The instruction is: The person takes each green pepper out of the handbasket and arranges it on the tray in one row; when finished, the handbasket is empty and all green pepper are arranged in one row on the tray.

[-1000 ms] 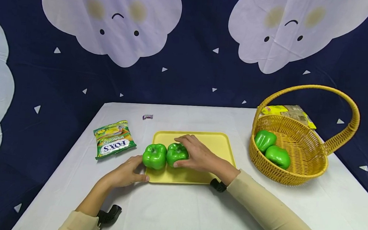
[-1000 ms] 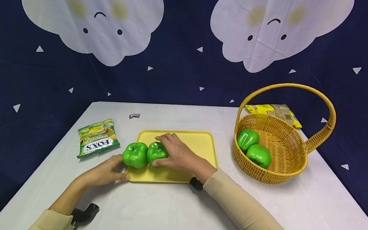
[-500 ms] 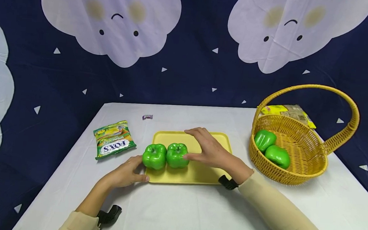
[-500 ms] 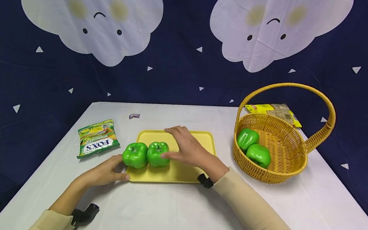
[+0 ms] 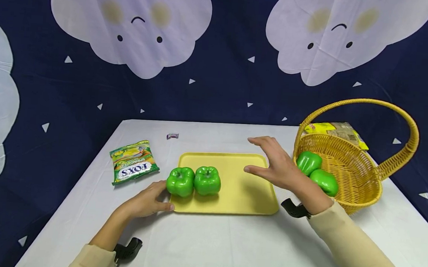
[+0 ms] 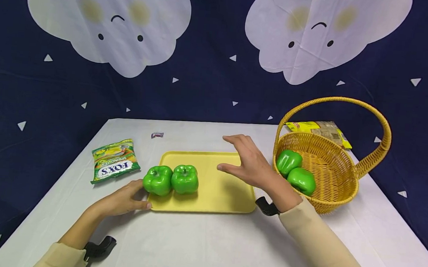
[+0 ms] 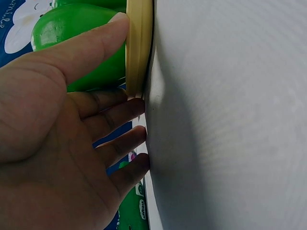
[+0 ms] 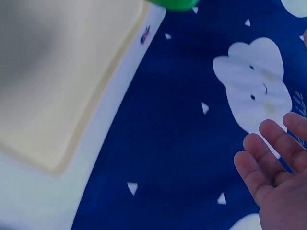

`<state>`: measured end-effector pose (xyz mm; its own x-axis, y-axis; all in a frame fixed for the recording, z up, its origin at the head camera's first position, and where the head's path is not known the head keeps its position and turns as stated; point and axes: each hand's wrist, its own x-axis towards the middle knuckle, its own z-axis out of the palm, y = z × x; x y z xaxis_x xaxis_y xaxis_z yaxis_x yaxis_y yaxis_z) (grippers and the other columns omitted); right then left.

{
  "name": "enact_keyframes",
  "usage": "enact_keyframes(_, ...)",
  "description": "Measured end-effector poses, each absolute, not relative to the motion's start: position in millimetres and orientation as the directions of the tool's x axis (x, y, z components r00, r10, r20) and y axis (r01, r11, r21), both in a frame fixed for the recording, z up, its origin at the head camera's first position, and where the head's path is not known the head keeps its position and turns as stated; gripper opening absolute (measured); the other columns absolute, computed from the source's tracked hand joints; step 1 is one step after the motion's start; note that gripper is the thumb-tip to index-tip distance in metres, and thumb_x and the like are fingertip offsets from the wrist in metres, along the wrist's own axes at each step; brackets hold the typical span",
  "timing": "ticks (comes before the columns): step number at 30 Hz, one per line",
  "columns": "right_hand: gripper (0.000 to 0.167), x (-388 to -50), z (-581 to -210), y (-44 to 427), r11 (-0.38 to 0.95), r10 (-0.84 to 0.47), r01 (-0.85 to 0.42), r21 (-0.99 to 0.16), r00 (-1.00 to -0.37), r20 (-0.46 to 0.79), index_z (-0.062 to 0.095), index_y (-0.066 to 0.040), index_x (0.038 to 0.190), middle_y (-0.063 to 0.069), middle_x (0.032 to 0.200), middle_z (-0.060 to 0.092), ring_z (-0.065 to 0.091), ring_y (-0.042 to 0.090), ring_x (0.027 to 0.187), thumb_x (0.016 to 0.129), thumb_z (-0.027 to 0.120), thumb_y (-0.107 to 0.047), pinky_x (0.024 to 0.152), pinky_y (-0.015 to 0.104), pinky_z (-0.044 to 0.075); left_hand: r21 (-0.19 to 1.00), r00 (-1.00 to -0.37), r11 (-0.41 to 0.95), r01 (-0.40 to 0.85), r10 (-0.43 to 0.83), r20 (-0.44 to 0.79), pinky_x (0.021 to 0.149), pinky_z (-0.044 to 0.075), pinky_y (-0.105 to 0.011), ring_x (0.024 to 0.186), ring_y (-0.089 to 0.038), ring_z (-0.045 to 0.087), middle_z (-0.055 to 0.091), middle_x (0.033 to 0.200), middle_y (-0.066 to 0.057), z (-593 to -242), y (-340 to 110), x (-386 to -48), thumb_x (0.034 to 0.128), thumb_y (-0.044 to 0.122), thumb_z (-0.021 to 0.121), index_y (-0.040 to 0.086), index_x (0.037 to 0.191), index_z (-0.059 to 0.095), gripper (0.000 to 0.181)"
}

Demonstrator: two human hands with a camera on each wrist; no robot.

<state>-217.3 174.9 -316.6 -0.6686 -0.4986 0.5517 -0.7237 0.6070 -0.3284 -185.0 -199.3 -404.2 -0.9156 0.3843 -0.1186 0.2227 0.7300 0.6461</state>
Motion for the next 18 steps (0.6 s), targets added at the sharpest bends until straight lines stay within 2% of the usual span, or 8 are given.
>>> enact_keyframes(5,0.070,-215,-310,200,0.636,-0.477,-0.708,-0.307,-0.673,0.565,0.050,-0.003,0.131,0.013,0.128,0.054,0.047,0.028,0.119,0.072,0.082,-0.021,0.095,0.047,0.044,0.641,-0.917,0.737,0.216,0.379,-0.126,0.114,0.021,-0.061,0.138,-0.042,0.029,0.038,0.147,-0.021,-405,-199,-186,0.0787,0.033,0.074,0.007,0.143,0.038,0.078)
enact_keyframes(10,0.066,-212,-306,222,0.674,-0.448,-0.665,-0.322,-0.714,0.538,0.050,-0.002,0.130,0.015,0.127,0.054,0.047,0.031,0.118,0.073,0.080,-0.018,0.094,0.051,0.042,0.639,-0.920,0.740,0.209,0.371,-0.129,0.114,0.021,-0.060,0.138,-0.042,0.029,0.039,0.147,-0.021,-404,-198,-186,0.0788,0.032,0.074,0.006,0.142,0.039,0.076)
enact_keyframes(18,0.060,-207,-305,247,0.726,-0.420,-0.601,-0.335,-0.773,0.476,0.050,-0.005,0.131,0.016,0.127,0.052,0.046,0.031,0.115,0.079,0.076,-0.021,0.090,0.053,0.043,0.638,-0.918,0.737,0.222,0.379,-0.119,0.114,0.022,-0.060,0.137,-0.042,0.030,0.040,0.146,-0.022,-405,-200,-186,0.0785,0.032,0.074,0.006,0.141,0.040,0.076)
